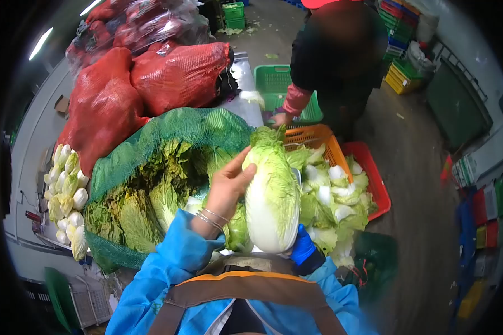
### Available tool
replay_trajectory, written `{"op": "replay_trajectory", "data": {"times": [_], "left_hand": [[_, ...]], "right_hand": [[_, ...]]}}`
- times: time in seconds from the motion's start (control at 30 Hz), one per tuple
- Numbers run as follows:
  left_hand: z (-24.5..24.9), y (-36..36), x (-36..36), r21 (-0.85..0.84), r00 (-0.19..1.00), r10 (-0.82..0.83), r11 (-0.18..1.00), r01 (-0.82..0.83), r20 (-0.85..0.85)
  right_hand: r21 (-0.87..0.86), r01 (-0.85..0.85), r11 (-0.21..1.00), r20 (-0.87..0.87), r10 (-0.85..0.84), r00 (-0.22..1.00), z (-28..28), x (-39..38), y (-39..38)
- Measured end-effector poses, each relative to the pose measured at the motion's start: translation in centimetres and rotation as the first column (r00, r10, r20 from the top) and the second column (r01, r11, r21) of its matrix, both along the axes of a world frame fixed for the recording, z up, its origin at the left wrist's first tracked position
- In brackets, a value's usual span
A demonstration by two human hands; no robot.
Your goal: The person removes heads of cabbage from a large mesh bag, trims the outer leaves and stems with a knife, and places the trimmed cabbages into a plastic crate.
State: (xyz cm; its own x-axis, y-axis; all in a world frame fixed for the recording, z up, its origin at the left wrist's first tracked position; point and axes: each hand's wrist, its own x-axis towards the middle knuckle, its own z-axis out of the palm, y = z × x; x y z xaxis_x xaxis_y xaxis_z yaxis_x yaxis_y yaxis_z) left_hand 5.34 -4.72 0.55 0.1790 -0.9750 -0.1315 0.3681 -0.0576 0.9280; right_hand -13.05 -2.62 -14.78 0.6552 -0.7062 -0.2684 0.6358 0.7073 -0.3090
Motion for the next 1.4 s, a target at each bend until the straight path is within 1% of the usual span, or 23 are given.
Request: {"op": "replay_trajectory", "data": {"times": [0.17,0.33,0.4,0.43,0.5,0.57,0.63,0.67,0.7,0.77,0.83,0.87,0.9,0.97,1.03,1.07,1.1,1.17,1.2,1.27,1.3,1.37,1.4], "left_hand": [[-1.5,-0.5,1.7,-0.06,0.985,0.169,0.984,-0.166,0.047],[-2.1,-2.2,3.7,0.213,0.98,-0.053,0.977,0.01,0.194],[-2.8,-1.8,4.0,-0.168,0.82,0.12,0.985,-0.03,0.56],[-3.2,-1.6,3.9,-0.159,0.822,0.117,0.987,-0.032,0.558],[-1.6,-0.6,3.3,-0.631,0.249,0.637,0.767,-0.114,0.729],[-0.2,0.1,3.7,-0.769,0.016,0.769,0.639,-0.018,0.639],[-1.1,1.0,3.9,-0.589,0.389,0.632,0.772,-0.24,0.67],[0.1,1.8,3.8,-0.435,0.793,0.446,0.863,-0.257,0.415],[1.6,2.5,3.7,-0.288,0.981,0.192,0.94,-0.182,0.007],[3.0,4.0,4.1,-0.191,0.902,-0.218,0.969,0.156,-0.372],[3.3,4.7,3.9,0.048,0.911,-0.346,0.93,0.365,-0.222],[3.5,5.0,3.6,0.092,0.971,-0.187,0.975,0.202,-0.15],[2.1,4.2,3.8,-0.085,0.988,0.08,0.994,-0.069,0.129],[0.4,2.6,5.2,-0.124,0.67,0.313,0.941,-0.315,0.673],[-0.5,3.3,5.1,0.215,0.9,-0.141,0.975,0.055,0.412],[-2.1,3.5,4.8,0.273,0.881,-0.169,0.961,0.048,0.441],[-3.0,3.5,4.7,0.166,0.707,-0.086,0.985,-0.044,0.702],[-3.6,3.6,4.9,0.124,0.689,-0.089,0.992,-0.002,0.72],[-3.5,3.8,5.0,0.125,0.689,-0.091,0.992,0.0,0.719],[-2.8,4.4,4.9,-0.27,0.606,0.046,0.92,0.285,0.794],[-2.2,5.0,4.6,-0.269,0.605,0.041,0.918,0.291,0.795],[-1.3,6.9,3.8,0.305,0.786,-0.606,0.777,0.55,0.127],[-1.8,7.5,2.9,0.303,0.787,-0.603,0.78,0.547,0.132]], "right_hand": [[-0.003,-0.067,0.998,0.003,0.067,0.998,-0.6,-0.4,0.5],[-0.024,-0.077,0.997,-0.008,0.077,0.997,-0.4,-0.1,0.6],[-0.024,-0.08,0.997,-0.02,0.079,0.997,-0.4,-0.2,0.8],[-0.02,-0.081,0.996,-0.026,0.081,0.996,-0.4,-0.3,0.9],[-0.012,-0.085,0.996,-0.03,0.085,0.996,-0.5,-0.5,1.1],[-0.001,-0.088,0.996,-0.033,0.088,0.996,-0.6,-0.7,1.4],[0.013,-0.092,0.996,-0.037,0.093,0.995,-0.8,-1.1,1.8],[0.018,-0.093,0.996,-0.043,0.094,0.995,-0.8,-1.2,2.0],[0.026,-0.095,0.995,-0.046,0.096,0.994,-0.9,-1.4,2.1],[0.031,-0.093,0.995,-0.058,0.094,0.994,-1.4,-1.6,2.3],[0.111,-0.098,0.989,0.132,0.083,0.988,-2.1,-1.5,2.1],[0.11,-0.101,0.989,0.13,0.087,0.988,-2.0,-1.5,1.9],[0.052,-0.065,0.997,0.039,0.063,0.997,-1.8,-1.4,1.8],[-0.013,-0.034,0.999,-0.045,0.034,0.998,-1.8,-1.3,1.9],[-0.154,-0.036,0.987,-0.043,0.03,0.999,-2.1,-1.6,1.5],[-0.153,-0.041,0.987,-0.043,0.035,0.998,-1.8,-1.5,1.4],[-0.252,-0.047,0.967,-0.164,0.005,0.986,-1.5,-1.3,1.3],[-0.34,-0.06,0.939,-0.279,-0.04,0.959,-1.5,-1.1,1.9],[-0.204,-0.05,0.978,-0.26,-0.004,0.966,-1.5,-0.9,2.2],[-0.068,-0.041,0.997,-0.235,0.024,0.972,-1.4,-0.5,2.1],[0.056,-0.07,0.996,-0.146,0.078,0.986,-1.2,-0.2,2.0],[0.177,-0.109,0.978,-0.046,0.118,0.992,-0.5,0.6,2.0],[0.116,-0.09,0.989,-0.134,0.106,0.985,0.0,1.0,1.7]]}}
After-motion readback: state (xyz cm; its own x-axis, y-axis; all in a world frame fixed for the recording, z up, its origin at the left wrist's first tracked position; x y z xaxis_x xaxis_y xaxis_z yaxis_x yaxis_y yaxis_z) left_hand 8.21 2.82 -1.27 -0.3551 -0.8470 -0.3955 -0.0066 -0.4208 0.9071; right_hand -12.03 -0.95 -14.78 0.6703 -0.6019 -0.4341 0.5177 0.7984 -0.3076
